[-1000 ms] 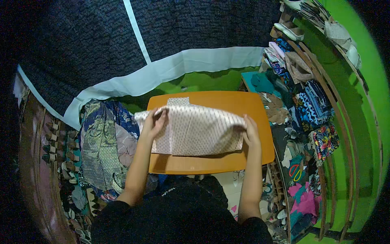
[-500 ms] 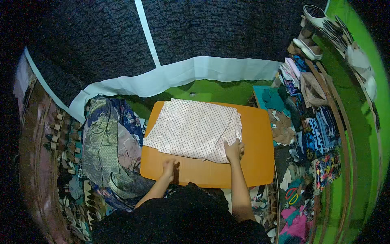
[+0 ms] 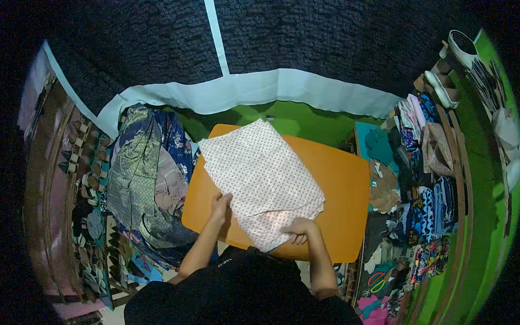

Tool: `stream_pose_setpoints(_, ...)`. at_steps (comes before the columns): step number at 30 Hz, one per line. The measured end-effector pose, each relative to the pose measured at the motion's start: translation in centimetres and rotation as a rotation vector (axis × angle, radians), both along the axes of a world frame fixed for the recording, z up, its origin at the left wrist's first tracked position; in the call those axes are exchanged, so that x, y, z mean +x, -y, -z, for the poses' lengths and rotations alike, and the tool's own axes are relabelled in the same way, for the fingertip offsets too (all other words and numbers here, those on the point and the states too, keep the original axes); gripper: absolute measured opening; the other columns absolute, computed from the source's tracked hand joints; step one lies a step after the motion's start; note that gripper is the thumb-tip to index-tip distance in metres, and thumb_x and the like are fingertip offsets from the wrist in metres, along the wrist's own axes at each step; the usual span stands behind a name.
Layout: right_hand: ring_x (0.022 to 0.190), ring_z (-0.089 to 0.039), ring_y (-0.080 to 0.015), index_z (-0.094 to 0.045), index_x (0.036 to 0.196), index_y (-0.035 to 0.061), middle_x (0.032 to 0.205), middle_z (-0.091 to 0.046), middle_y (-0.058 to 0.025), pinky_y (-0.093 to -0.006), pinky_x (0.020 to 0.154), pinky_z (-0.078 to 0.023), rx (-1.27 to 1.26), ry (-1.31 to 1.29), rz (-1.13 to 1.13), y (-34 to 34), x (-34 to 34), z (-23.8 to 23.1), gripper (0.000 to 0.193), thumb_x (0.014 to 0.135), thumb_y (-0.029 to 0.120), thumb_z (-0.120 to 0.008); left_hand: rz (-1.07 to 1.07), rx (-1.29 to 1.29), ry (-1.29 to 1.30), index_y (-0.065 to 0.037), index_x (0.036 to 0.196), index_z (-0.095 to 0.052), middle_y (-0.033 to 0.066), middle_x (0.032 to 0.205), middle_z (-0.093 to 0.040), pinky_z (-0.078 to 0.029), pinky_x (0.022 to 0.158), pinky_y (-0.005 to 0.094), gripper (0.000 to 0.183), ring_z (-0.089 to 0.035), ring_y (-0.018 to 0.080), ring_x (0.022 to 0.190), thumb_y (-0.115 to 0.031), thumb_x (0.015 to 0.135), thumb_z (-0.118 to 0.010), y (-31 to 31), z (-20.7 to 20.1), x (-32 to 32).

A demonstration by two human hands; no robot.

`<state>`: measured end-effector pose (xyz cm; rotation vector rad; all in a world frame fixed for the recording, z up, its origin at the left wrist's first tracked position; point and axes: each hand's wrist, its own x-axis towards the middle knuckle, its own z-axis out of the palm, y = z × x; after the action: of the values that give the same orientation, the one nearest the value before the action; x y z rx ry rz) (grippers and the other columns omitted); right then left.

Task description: Folding various pieces of patterned and colored fabric on a small table.

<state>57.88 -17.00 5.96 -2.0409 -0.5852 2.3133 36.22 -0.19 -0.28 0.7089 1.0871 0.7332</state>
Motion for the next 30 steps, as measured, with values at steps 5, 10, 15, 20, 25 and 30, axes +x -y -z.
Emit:
stream_pose_setpoints(5,0.076,-0.055,-0.0334,-0.056,0.086,-0.0062,0.078,-0.057,-0.0233,-0.0375,0.072,-0.042,0.804,0.881,0.331,-5.3,6.1,-0.6,0.041,0.062,0.027,-0.063,0.071,0.007,-0.115,-0.002,0.084,-0.051,0.002,0.063,-0.051,-0.037,0.042,0.0205,0.019,-0.046,0.0096,0.048,-0.014,0.073,-0.059,-1.9,-0.7,-0.1)
stream_pose_setpoints(10,0.095,-0.048,-0.0325,-0.053,0.097,-0.0039,0.101,-0.051,-0.023,-0.0349,0.081,-0.037,0.918,0.976,0.318,-11.1,9.2,5.1,0.049,0.058,0.023,-0.066,0.074,0.029,-0.18,0.007,0.092,-0.05,0.0102,0.076,-0.056,-0.044,0.056,0.0253,0.032,-0.053,0.0163,0.061,-0.012,0.069,-0.062,-2.4,0.4,1.1)
stream_pose_setpoints(15,0.103,-0.044,-0.0286,-0.038,0.115,-0.0025,0.112,-0.045,-0.0199,-0.0308,0.086,-0.035,1.008,0.595,0.319,-13.7,10.1,8.7,0.071,0.055,0.021,-0.068,0.106,0.005,-0.292,0.0,0.078,-0.052,0.0046,0.063,-0.053,-0.039,0.043,0.0228,0.023,-0.048,0.0119,0.048,-0.016,0.067,-0.065,-1.4,-0.1,1.3)
stream_pose_setpoints(20,0.086,-0.054,-0.0242,-0.039,0.113,-0.0063,0.101,-0.052,-0.0173,-0.0309,0.071,-0.045,0.839,0.425,0.268,-15.1,10.3,7.3,0.065,0.06,0.018,-0.067,0.159,-0.136,-0.073,0.008,0.108,-0.041,0.0181,0.1,-0.052,-0.047,0.07,0.0333,0.045,-0.054,0.0256,0.086,-0.01,0.071,-0.059,-1.7,-0.7,1.6)
stream_pose_setpoints(25,0.087,-0.055,-0.0248,-0.036,0.115,-0.0055,0.103,-0.052,-0.0178,-0.0372,0.078,-0.044,0.274,-0.286,0.615,-14.9,9.3,3.1,0.056,0.069,0.014,-0.06,0.187,-0.264,0.269,0.006,0.115,-0.032,0.0181,0.11,-0.046,-0.042,0.083,0.0364,0.045,-0.049,0.0268,0.097,-0.006,0.075,-0.05,-3.2,-0.1,1.8)
stream_pose_setpoints(30,0.089,-0.054,-0.0241,-0.041,0.112,-0.004,0.101,-0.053,-0.0162,-0.0363,0.079,-0.044,0.371,-0.409,0.73,-14.4,12.0,1.5,0.05,0.068,0.009,-0.06,0.271,-0.375,0.489,0.005,0.112,-0.038,0.0168,0.106,-0.05,-0.039,0.088,0.0348,0.038,-0.051,0.0248,0.096,-0.01,0.077,-0.045,-7.3,-3.0,3.0)
